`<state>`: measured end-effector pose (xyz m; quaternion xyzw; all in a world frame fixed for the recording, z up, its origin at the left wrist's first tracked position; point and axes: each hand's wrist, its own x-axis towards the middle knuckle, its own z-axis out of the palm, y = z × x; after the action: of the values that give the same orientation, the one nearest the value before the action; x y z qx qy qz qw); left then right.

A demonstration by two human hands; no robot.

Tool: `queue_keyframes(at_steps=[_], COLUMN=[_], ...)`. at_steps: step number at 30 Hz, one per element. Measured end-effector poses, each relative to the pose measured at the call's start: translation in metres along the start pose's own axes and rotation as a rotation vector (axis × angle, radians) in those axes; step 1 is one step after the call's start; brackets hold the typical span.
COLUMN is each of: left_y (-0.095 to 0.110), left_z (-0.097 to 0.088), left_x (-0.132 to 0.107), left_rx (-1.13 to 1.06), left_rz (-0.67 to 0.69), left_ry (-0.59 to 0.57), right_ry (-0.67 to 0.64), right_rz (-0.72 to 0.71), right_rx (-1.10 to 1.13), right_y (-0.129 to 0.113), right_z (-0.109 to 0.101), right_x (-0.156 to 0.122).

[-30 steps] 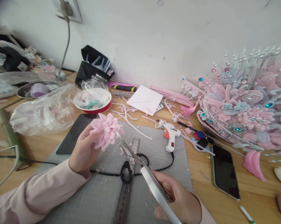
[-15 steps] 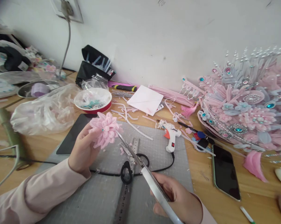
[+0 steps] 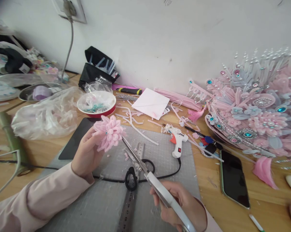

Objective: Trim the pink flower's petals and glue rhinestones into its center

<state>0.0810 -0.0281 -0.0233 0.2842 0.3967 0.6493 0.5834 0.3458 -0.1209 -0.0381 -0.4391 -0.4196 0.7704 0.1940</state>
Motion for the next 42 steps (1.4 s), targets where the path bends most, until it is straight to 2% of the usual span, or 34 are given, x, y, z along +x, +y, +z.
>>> queue_keyframes(at_steps=[3, 5, 8, 16, 18, 21, 23, 26, 31, 37, 42], left_y=[-0.001, -0.001, -0.001, -0.002, -0.003, -0.003, -0.003, -0.002, -0.001, -0.002, -0.003], left_z=[-0.001, -0.001, -0.001, 0.0, -0.001, -0.001, -0.002, -0.002, -0.001, 0.0, -0.002], left_x=[0.0, 0.0, -0.001, 0.0, 0.0, 0.0, 0.001, 0.001, 0.0, -0.003, -0.008], left_rx=[0.002, 0.01, 0.024, 0.033, 0.032, 0.023, 0.014, 0.006, 0.012, 0.046, 0.096], left_rz=[-0.01, -0.016, -0.026, -0.029, -0.028, -0.035, -0.033, -0.016, -0.034, -0.012, -0.001], left_ry=[-0.02, -0.031, -0.041, -0.021, -0.021, -0.023, -0.026, -0.035, -0.068, -0.066, -0.132], right_ry=[0.109, 0.116, 0.056, 0.168, 0.113, 0.077, -0.031, -0.147, -0.081, -0.187, -0.288], right_rz=[-0.065, -0.081, -0.025, 0.086, 0.063, -0.087, -0.173, -0.227, -0.213, -0.238, -0.199], right_rx=[-0.005, -0.055, -0.159, -0.179, -0.142, -0.105, -0.136, -0.168, -0.17, -0.22, -0.297], right_y=[-0.003, -0.007, -0.012, -0.022, -0.021, -0.018, -0.018, -0.016, -0.009, -0.008, -0.012], right_z=[0.008, 0.013, 0.016, 0.022, 0.021, 0.018, 0.015, 0.012, 0.007, 0.006, 0.007], right_x=[-0.001, -0.002, -0.002, -0.004, -0.007, -0.009, -0.008, -0.002, 0.001, -0.001, 0.003])
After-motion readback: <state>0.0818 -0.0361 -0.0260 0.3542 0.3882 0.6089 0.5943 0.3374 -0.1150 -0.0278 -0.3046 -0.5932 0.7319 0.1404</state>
